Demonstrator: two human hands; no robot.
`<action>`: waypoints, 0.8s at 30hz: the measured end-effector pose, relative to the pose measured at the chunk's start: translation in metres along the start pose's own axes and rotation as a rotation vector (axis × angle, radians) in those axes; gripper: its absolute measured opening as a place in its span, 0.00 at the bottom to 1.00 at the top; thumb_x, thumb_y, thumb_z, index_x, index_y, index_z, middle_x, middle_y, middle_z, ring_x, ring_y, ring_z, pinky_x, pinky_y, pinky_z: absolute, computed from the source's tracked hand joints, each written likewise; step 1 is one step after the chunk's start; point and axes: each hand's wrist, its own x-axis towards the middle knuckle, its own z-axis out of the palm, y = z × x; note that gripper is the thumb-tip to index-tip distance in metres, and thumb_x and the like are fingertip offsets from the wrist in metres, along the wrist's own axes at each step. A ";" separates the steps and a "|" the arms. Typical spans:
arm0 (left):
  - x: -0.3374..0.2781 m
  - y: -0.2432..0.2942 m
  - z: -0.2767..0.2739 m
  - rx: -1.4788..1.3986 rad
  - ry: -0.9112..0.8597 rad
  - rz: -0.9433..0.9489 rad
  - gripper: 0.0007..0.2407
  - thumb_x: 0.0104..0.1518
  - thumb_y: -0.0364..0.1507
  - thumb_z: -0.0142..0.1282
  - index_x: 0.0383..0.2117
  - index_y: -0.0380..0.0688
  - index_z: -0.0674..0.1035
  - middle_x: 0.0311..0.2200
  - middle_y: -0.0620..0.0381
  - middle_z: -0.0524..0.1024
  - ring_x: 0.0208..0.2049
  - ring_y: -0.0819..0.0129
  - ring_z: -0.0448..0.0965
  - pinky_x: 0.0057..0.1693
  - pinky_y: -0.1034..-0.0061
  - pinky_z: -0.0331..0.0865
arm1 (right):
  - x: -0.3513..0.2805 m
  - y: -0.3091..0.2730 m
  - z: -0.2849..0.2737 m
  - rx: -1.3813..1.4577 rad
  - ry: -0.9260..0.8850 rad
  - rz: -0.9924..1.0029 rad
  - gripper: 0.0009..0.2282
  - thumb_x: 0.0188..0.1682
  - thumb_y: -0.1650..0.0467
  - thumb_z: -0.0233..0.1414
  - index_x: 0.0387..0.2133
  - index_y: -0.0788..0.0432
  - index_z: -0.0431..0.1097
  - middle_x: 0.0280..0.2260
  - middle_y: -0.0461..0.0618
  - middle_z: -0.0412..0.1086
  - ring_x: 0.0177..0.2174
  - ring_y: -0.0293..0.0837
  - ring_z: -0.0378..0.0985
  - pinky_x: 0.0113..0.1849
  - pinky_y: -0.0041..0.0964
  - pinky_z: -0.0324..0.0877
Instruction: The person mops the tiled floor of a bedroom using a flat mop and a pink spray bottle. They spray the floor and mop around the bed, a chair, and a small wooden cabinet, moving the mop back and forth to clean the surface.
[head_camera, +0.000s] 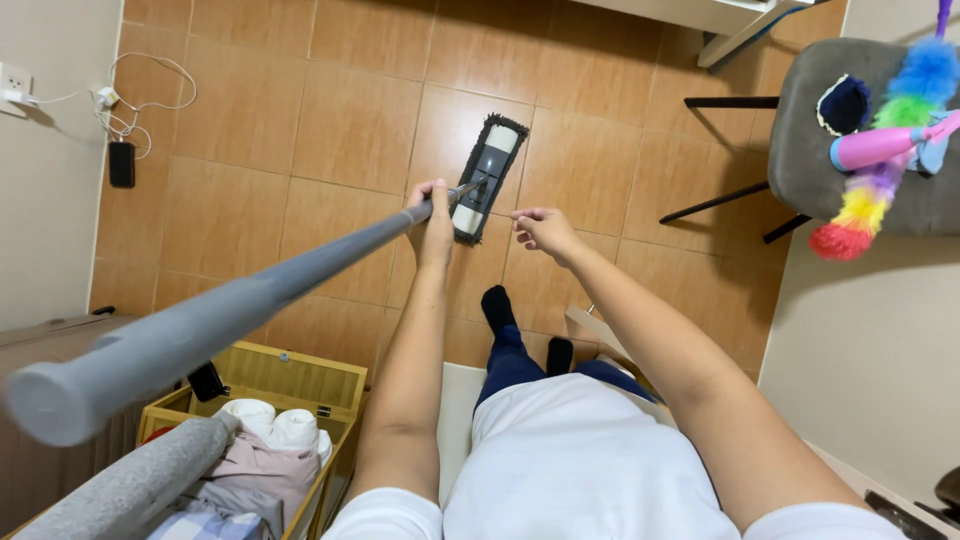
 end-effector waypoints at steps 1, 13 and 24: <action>-0.004 0.002 0.007 -0.001 -0.003 0.004 0.09 0.64 0.33 0.56 0.33 0.40 0.77 0.30 0.60 0.77 0.34 0.75 0.75 0.43 0.77 0.71 | 0.000 0.004 -0.008 0.001 0.001 -0.004 0.10 0.53 0.70 0.51 0.44 0.59 0.74 0.32 0.42 0.74 0.30 0.35 0.77 0.31 0.31 0.71; -0.047 0.023 0.129 0.095 -0.071 0.136 0.11 0.65 0.34 0.53 0.32 0.37 0.76 0.25 0.63 0.72 0.29 0.79 0.68 0.37 0.80 0.66 | 0.024 0.056 -0.129 -0.041 0.146 -0.042 0.10 0.56 0.66 0.53 0.42 0.61 0.75 0.31 0.45 0.74 0.28 0.37 0.77 0.29 0.34 0.71; -0.007 -0.064 0.216 0.207 -0.706 0.257 0.06 0.67 0.29 0.54 0.38 0.38 0.78 0.29 0.61 0.74 0.32 0.77 0.70 0.41 0.81 0.68 | 0.028 0.021 -0.225 0.170 0.323 -0.129 0.11 0.54 0.69 0.51 0.47 0.57 0.74 0.33 0.43 0.74 0.27 0.34 0.76 0.28 0.31 0.71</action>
